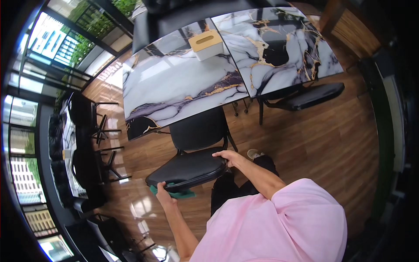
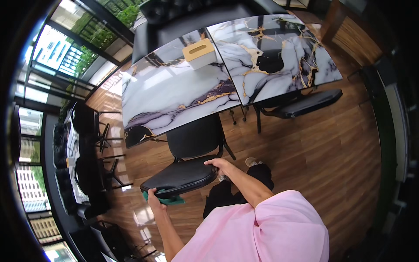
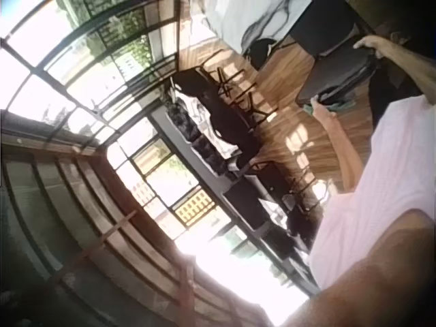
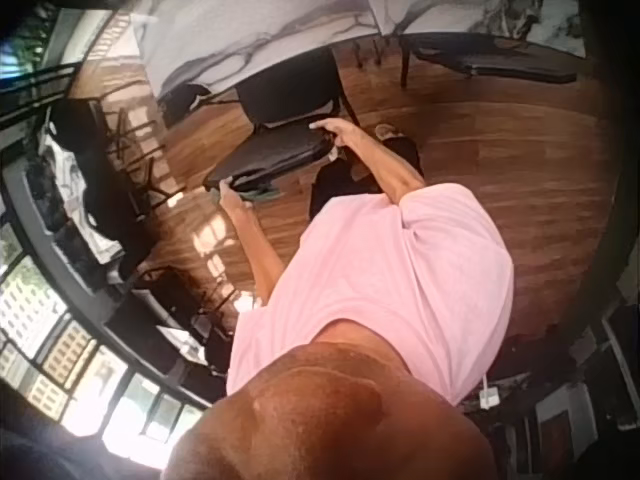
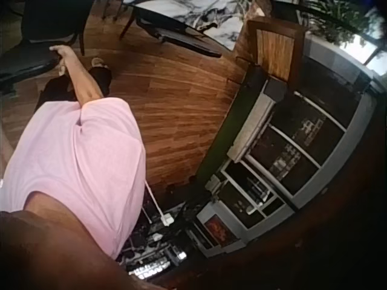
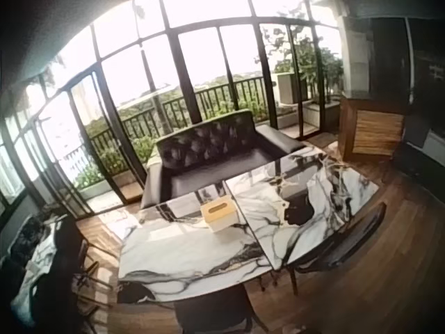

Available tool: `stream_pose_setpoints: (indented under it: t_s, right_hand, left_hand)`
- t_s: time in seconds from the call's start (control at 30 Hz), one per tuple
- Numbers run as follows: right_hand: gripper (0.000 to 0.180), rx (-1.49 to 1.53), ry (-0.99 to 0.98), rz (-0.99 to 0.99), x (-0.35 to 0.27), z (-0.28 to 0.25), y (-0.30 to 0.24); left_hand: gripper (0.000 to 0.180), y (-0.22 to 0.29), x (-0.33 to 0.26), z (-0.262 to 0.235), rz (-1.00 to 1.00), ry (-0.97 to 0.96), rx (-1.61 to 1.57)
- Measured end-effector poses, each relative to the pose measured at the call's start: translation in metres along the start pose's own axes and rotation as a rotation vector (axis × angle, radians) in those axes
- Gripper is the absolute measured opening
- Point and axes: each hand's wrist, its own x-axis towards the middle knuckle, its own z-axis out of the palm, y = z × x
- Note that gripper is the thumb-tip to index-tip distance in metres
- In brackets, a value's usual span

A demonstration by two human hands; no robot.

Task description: The person mops the floor, moves several chairs, wipes multiple tables with a cloth, and then continues mopping the floor in a hotel common area.

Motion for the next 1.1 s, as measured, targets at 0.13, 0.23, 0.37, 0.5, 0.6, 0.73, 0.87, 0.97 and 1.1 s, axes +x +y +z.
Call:
stream_pose_setpoints:
  t_s: [0.13,0.23,0.37,0.5,0.6,0.73,0.87,0.97,1.1]
  right_hand:
    - [0.034,0.016,0.039,-0.041,0.002,0.007,0.014]
    - [0.027,0.057,0.102,-0.092,-0.005,0.025,0.015]
    - [0.019,0.153,0.072,-0.149,-0.02,0.043,0.029]
    - [0.016,0.109,0.025,-0.285,-0.009,0.032,0.029]
    - [0.021,-0.03,0.166,-0.315,-0.023,0.049,0.009]
    - [0.02,-0.06,0.098,-0.308,0.02,0.027,-0.033]
    - [0.015,0.1,0.096,-0.257,0.06,-0.046,-0.074]
    - [0.015,-0.016,0.201,-0.269,0.054,-0.057,-0.082]
    - [0.048,-0.578,0.324,-0.275,0.03,0.017,-0.093]
  left_hand:
    - [0.021,0.002,0.01,-0.02,-0.052,-0.04,-0.103]
    - [0.023,0.036,0.013,-0.011,-0.086,-0.137,-0.044]
    - [0.029,0.055,-0.002,-0.023,-0.063,-0.197,-0.028]
    - [0.033,0.046,-0.023,-0.041,-0.055,-0.283,-0.021]
    - [0.036,0.026,-0.021,-0.044,-0.029,-0.308,-0.048]
    - [0.036,-0.004,0.042,-0.018,-0.033,-0.351,-0.069]
    - [0.037,-0.031,0.069,0.051,-0.183,-0.377,0.031]
    - [0.035,-0.032,0.045,0.068,-0.223,-0.297,0.015]
    - [0.036,0.001,0.042,0.026,-0.204,-0.197,-0.008]
